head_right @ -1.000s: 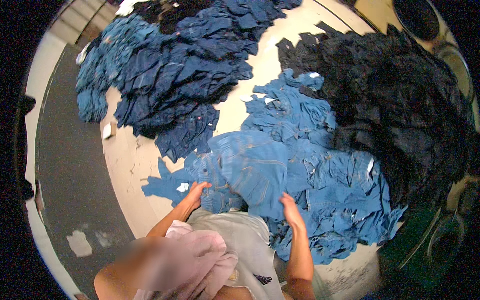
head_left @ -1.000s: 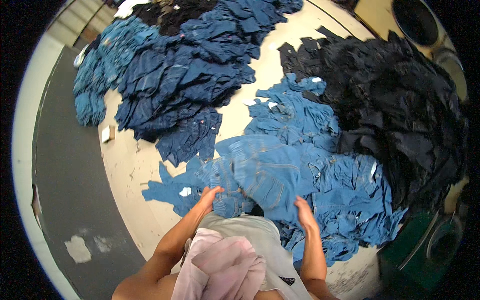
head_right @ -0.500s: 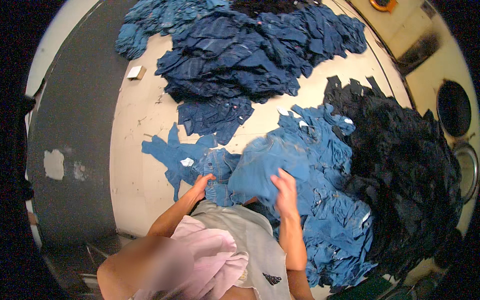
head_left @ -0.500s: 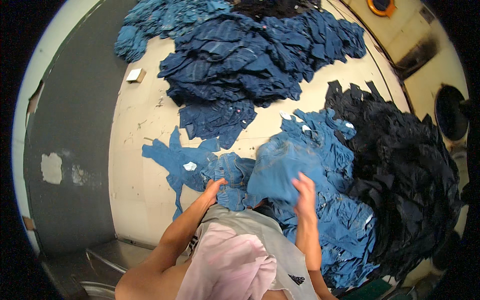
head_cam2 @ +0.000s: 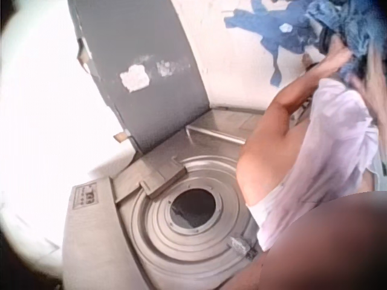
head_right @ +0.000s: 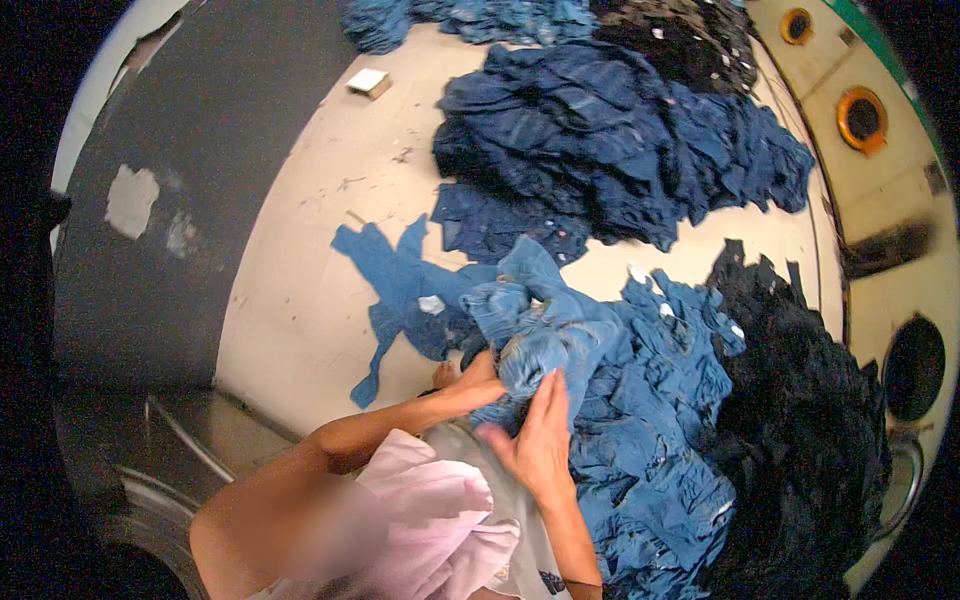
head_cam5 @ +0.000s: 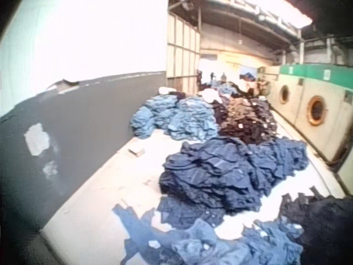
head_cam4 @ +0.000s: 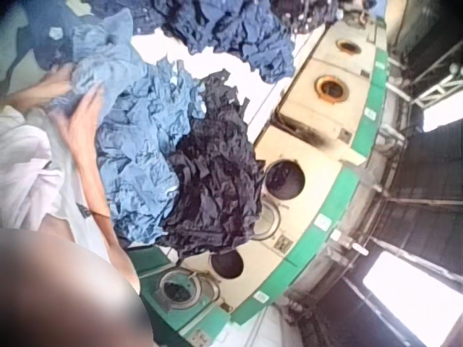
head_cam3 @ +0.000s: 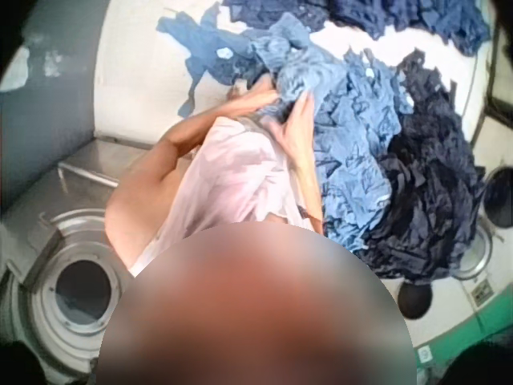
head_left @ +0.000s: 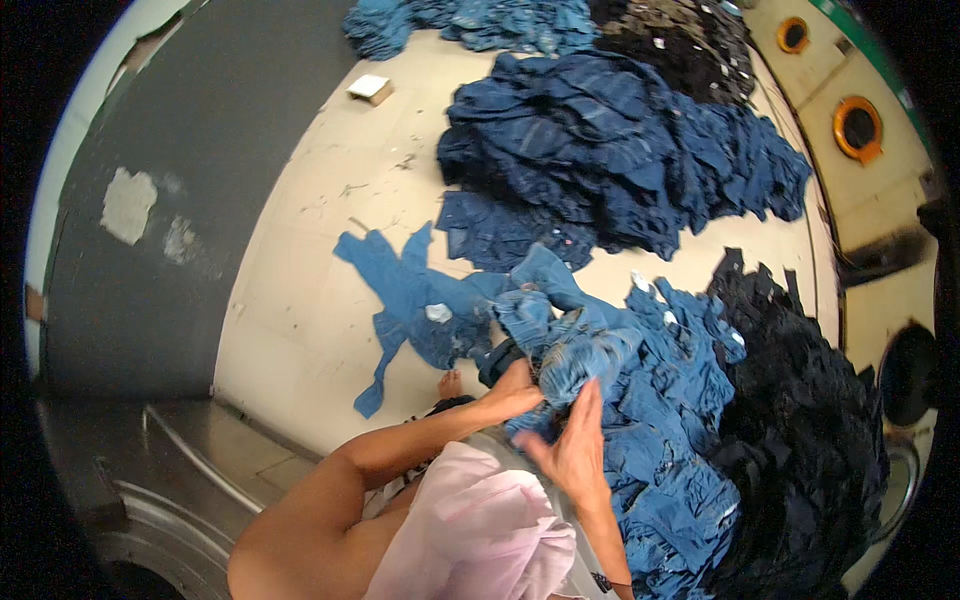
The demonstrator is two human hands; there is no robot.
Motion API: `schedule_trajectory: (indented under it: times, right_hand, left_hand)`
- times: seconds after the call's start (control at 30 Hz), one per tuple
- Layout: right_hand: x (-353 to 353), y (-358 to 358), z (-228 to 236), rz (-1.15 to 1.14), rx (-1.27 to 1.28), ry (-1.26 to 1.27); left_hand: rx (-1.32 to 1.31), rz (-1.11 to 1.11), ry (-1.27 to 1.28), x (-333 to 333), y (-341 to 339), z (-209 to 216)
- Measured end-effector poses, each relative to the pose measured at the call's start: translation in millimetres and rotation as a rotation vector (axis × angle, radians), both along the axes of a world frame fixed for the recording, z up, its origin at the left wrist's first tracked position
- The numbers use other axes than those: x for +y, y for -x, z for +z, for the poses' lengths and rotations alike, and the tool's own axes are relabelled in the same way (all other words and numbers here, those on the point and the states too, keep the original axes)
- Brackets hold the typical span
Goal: The person sorts through large piles of denim garments on the floor, picking up individual items and moving them between piles. The person repeatedly lifts, shakes, and places jeans and shirts into different color-coded stacks.
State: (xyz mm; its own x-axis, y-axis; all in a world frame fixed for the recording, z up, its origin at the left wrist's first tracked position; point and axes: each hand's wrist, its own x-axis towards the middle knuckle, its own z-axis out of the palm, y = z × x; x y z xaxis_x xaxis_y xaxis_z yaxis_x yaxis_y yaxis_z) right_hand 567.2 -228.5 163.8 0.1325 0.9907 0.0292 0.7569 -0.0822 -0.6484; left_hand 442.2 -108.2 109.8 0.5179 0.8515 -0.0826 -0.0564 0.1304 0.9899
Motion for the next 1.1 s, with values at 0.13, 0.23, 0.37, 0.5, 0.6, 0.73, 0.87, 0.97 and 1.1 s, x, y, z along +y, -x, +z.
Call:
schedule_trajectory:
  times: [0.13, 0.23, 0.37, 0.5, 0.6, 0.73, 0.87, 0.97, 1.1]
  right_hand:
    - [23, 1, -36, -0.273, 0.256, -0.034]
    - [26, -43, -45, -0.638, 0.378, -0.065]
    - [31, -53, -42, -0.639, 0.414, -0.133]
    - [62, 22, -81, -0.545, 0.567, 0.17]
    - [102, 100, -126, -0.412, 0.808, 0.399]
    - [169, 176, -132, -0.046, 0.989, 0.338]
    - [219, 235, -79, 0.135, 1.126, 0.294]
    - [239, 270, -40, 0.205, 1.178, 0.163]
    - [229, 295, -28, 0.163, 1.235, 0.105]
  left_hand:
    - [0.23, -0.153, 0.26, 25, 56, -47]
    - [0.473, -0.181, 0.233, 47, 99, -82]
    - [0.653, 0.007, 0.112, 48, 155, -94]
    - [0.606, -0.008, -0.014, 44, 184, -84]
    - [0.743, -0.118, -0.056, 60, 201, -69]
    - [0.919, -0.062, -0.243, 110, 253, -25]
    - [1.162, -0.021, -0.367, 153, 310, 53]
    - [1.26, 0.049, -0.429, 166, 331, 111]
    - [1.311, 0.06, -0.528, 156, 342, 151]
